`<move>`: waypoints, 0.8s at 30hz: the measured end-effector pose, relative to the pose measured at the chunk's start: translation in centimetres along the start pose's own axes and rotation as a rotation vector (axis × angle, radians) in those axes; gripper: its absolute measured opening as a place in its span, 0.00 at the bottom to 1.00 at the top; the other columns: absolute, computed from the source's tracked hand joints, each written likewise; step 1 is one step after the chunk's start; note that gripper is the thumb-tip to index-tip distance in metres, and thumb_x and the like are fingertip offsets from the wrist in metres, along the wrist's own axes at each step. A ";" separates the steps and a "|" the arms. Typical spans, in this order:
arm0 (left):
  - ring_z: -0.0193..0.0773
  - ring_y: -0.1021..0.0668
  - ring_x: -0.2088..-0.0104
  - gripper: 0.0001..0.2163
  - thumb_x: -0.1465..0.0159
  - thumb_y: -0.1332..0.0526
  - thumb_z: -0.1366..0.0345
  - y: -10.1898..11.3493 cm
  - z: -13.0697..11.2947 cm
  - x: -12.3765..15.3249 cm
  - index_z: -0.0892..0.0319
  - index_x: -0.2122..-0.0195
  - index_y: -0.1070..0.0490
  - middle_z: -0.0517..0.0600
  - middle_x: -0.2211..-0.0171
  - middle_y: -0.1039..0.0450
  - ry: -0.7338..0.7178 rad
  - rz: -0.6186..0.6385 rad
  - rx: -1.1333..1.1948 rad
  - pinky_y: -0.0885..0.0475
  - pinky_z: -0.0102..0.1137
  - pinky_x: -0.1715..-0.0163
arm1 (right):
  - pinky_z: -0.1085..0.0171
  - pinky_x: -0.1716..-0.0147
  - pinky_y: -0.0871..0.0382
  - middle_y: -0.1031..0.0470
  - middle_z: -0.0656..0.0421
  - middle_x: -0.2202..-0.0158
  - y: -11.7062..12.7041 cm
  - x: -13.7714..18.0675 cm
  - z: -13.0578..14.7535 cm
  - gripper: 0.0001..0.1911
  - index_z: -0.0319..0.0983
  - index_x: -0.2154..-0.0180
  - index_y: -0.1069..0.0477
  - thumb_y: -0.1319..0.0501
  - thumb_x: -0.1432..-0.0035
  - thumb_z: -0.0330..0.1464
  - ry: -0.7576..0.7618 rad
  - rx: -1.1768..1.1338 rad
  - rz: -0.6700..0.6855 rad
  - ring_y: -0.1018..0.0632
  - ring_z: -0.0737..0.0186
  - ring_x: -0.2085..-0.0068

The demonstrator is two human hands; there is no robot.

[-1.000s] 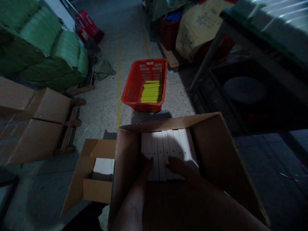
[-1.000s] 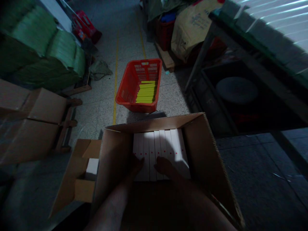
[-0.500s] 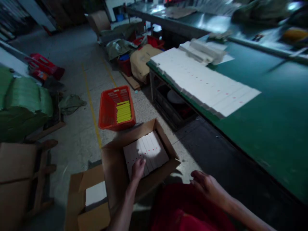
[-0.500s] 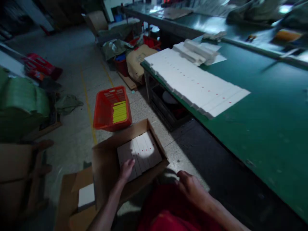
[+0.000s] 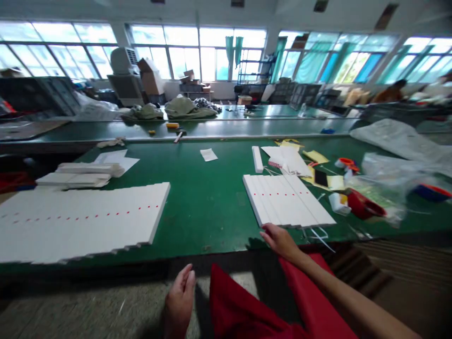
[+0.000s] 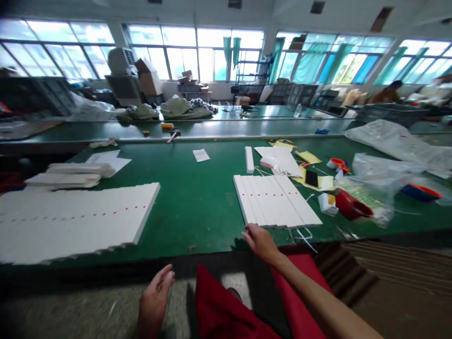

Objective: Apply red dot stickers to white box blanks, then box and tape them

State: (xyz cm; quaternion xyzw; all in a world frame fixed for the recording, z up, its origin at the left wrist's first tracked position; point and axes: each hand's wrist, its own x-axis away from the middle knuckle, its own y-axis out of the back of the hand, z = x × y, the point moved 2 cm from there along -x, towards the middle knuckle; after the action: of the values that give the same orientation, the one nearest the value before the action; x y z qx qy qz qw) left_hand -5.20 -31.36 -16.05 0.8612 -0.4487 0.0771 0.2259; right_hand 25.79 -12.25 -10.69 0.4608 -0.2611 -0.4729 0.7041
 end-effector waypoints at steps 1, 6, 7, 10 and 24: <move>0.48 0.21 0.56 0.29 0.46 0.44 0.46 -2.8 -1.7 -1.1 0.63 0.51 0.29 0.57 0.56 0.22 -0.052 0.072 -0.009 0.27 0.39 0.53 | 0.64 0.65 0.32 0.24 0.56 0.67 1.5 -1.0 -3.5 0.17 0.38 0.57 0.31 0.48 0.39 0.42 -0.098 0.016 -0.064 0.23 0.59 0.66; 0.44 0.21 0.57 0.29 0.43 0.45 0.49 -16.6 -8.2 -6.0 0.66 0.47 0.31 0.60 0.56 0.24 -0.276 0.294 -0.117 0.27 0.36 0.55 | 0.54 0.58 0.32 0.26 0.41 0.59 8.4 -4.9 -18.6 0.32 0.27 0.52 0.33 0.41 0.47 0.47 -0.513 0.178 -0.324 0.25 0.45 0.56; 0.45 0.21 0.57 0.30 0.43 0.45 0.49 -19.1 -9.1 -6.9 0.68 0.45 0.33 0.61 0.54 0.25 -0.299 0.318 -0.148 0.27 0.36 0.55 | 0.52 0.56 0.33 0.27 0.38 0.58 9.2 -5.6 -20.6 0.34 0.25 0.51 0.33 0.39 0.49 0.48 -0.560 0.212 -0.351 0.26 0.41 0.54; 0.48 0.24 0.51 0.35 0.42 0.44 0.52 -25.7 -11.2 -8.8 0.73 0.40 0.42 0.67 0.48 0.30 -0.352 0.355 -0.234 0.29 0.39 0.51 | 0.50 0.54 0.35 0.27 0.38 0.57 9.9 -7.6 -24.0 0.37 0.25 0.50 0.34 0.38 0.49 0.49 -0.603 0.265 -0.361 0.27 0.40 0.52; 0.50 0.50 0.33 0.43 0.43 0.39 0.56 -35.6 -11.5 -10.4 0.69 0.34 0.62 0.68 0.33 0.57 -0.413 0.330 -0.358 0.53 0.44 0.35 | 0.45 0.38 0.63 0.53 0.33 0.35 -3.5 -10.1 -15.4 0.40 0.18 0.38 0.50 0.52 0.37 0.46 -0.372 0.424 -0.181 0.54 0.41 0.33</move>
State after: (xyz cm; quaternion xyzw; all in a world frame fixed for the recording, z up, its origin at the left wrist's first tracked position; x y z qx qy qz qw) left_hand 18.28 -0.81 -20.71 0.7209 -0.6250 -0.1438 0.2625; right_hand 32.48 2.70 -19.89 0.5246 -0.4365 -0.5449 0.4872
